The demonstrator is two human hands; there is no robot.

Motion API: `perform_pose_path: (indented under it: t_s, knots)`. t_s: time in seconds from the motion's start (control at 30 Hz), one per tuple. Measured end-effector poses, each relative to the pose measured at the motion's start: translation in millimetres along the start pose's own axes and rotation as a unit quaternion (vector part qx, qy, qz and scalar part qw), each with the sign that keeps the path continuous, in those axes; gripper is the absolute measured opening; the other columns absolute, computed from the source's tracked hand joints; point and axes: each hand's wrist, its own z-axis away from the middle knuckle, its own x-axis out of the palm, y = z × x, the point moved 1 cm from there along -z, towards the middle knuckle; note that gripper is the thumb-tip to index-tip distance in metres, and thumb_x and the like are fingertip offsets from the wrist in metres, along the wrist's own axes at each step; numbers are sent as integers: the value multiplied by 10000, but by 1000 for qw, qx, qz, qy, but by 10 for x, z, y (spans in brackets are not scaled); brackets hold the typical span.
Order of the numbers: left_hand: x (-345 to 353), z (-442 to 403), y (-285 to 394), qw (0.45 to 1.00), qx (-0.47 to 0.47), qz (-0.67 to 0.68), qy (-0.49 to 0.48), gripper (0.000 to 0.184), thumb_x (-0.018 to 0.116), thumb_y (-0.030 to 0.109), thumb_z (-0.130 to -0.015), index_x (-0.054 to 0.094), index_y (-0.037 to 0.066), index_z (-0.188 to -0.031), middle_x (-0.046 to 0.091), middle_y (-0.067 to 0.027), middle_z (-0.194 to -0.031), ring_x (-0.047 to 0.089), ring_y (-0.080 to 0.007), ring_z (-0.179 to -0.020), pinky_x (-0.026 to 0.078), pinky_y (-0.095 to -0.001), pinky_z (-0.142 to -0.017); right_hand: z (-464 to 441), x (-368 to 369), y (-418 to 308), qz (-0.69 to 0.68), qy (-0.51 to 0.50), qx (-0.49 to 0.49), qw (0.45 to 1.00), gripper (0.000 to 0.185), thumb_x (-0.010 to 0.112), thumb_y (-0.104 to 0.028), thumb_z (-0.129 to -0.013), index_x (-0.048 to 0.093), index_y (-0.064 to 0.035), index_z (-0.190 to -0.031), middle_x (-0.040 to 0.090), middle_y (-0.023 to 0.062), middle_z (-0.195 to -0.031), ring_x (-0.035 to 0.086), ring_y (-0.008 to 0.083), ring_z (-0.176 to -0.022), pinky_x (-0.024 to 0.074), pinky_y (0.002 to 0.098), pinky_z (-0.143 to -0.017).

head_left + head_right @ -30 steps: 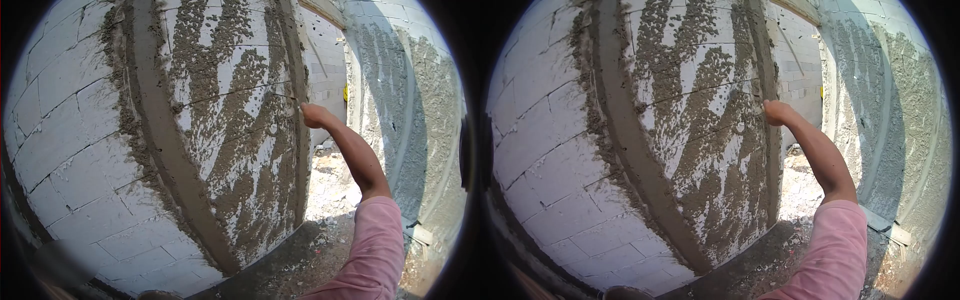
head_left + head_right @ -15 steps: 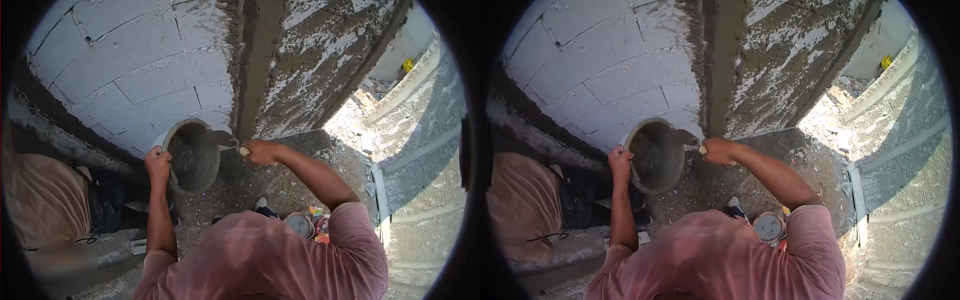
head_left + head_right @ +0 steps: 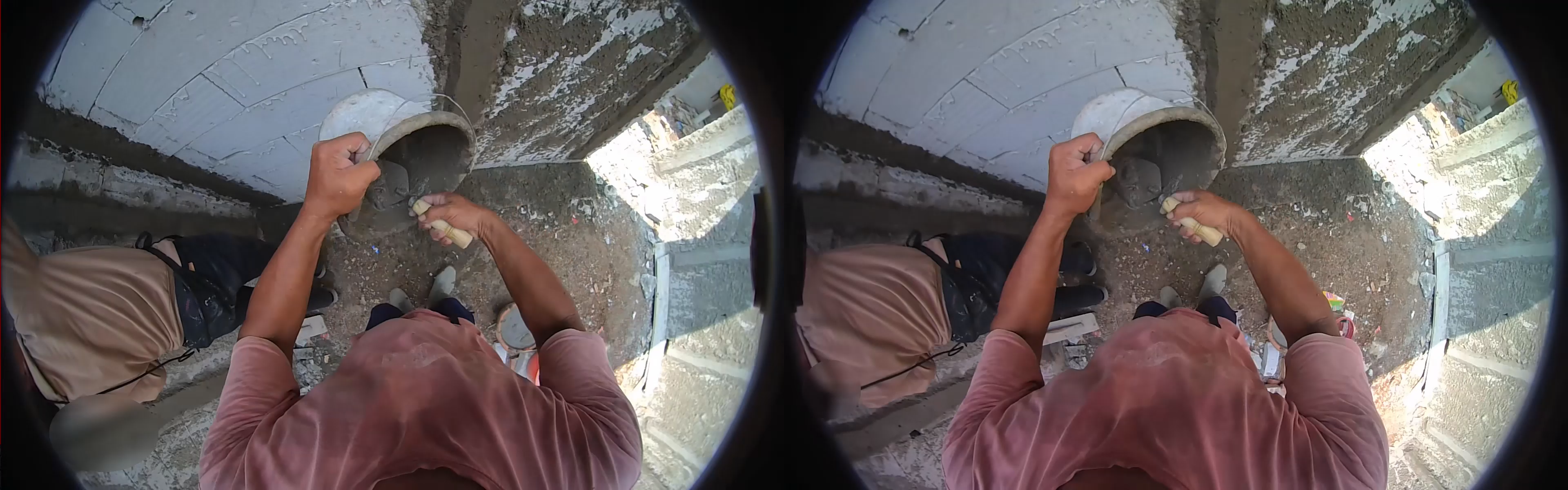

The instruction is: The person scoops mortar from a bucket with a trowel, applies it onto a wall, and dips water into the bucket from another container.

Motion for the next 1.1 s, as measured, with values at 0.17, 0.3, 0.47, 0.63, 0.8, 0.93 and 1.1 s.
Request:
perform_pose_path:
  t_s: [0.17, 0.3, 0.47, 0.63, 0.8, 0.93, 1.1]
  knots:
    - [-105, -48, -263, 987, -81, 104, 87, 250, 608, 7, -703, 394, 70, -591, 365, 70, -606, 319, -53, -592, 282, -280, -517, -156, 554, -7, -195, -104, -68, 973, 205, 646, -123, -908, 555, -73, -1085, 546, 20, -803, 502, 81, -563, 432, 245, -444]
    - [-230, -36, -319, 967, -100, 177, 156, 242, 591, -19, -700, 397, 85, -601, 367, 68, -628, 310, -55, -596, 286, -266, -543, -143, 856, -180, -199, -63, -61, 976, 189, 646, -125, -914, 535, -82, -1061, 528, 18, -793, 507, 83, -563, 428, 253, -438]
    - [-565, 58, -797, 912, -142, 329, 202, 237, 588, -15, -692, 396, 114, -637, 381, 60, -664, 346, -86, -614, 301, -264, -583, 147, 1075, -192, -198, -17, -144, 969, 231, 627, -72, -874, 531, -52, -1084, 516, 47, -831, 497, 94, -574, 441, 270, -457]
    - [-1048, 221, -1107, 873, -194, 380, 237, 206, 546, 6, -669, 376, 121, -658, 409, 19, -681, 399, -124, -619, 338, -282, -597, 721, 1374, -408, -241, 2, -275, 931, 357, 561, -73, -819, 518, -29, -1171, 499, 78, -866, 467, 118, -579, 440, 278, -470]
    - [-1321, 400, -1532, 898, -160, 327, 246, 262, 554, -2, -637, 328, 130, -643, 315, 43, -662, 317, -111, -594, 275, -295, -572, 1811, 1929, -1172, -139, 150, -581, 788, 509, 470, -110, -791, 449, -18, -1291, 490, 108, -904, 483, 167, -634, 462, 319, -503]
    - [-1528, 547, -1858, 913, -192, 249, 262, 291, 573, -2, -620, 311, 125, -624, 284, 39, -623, 289, -121, -556, 251, -338, -532, 2941, 2506, -1875, 25, 376, -795, 475, 424, 409, -51, -872, 414, -28, -1296, 501, 108, -974, 533, 154, -690, 503, 296, -529]
    - [-1748, 598, -2528, 906, -226, 165, 317, 270, 559, 16, -520, 303, 97, -543, 336, 5, -549, 336, -144, -498, 281, -332, -492, 4579, 3018, -2609, 116, 523, -843, 58, 383, 620, -150, -937, 502, 13, -1263, 602, 122, -995, 659, 182, -747, 565, 301, -533]
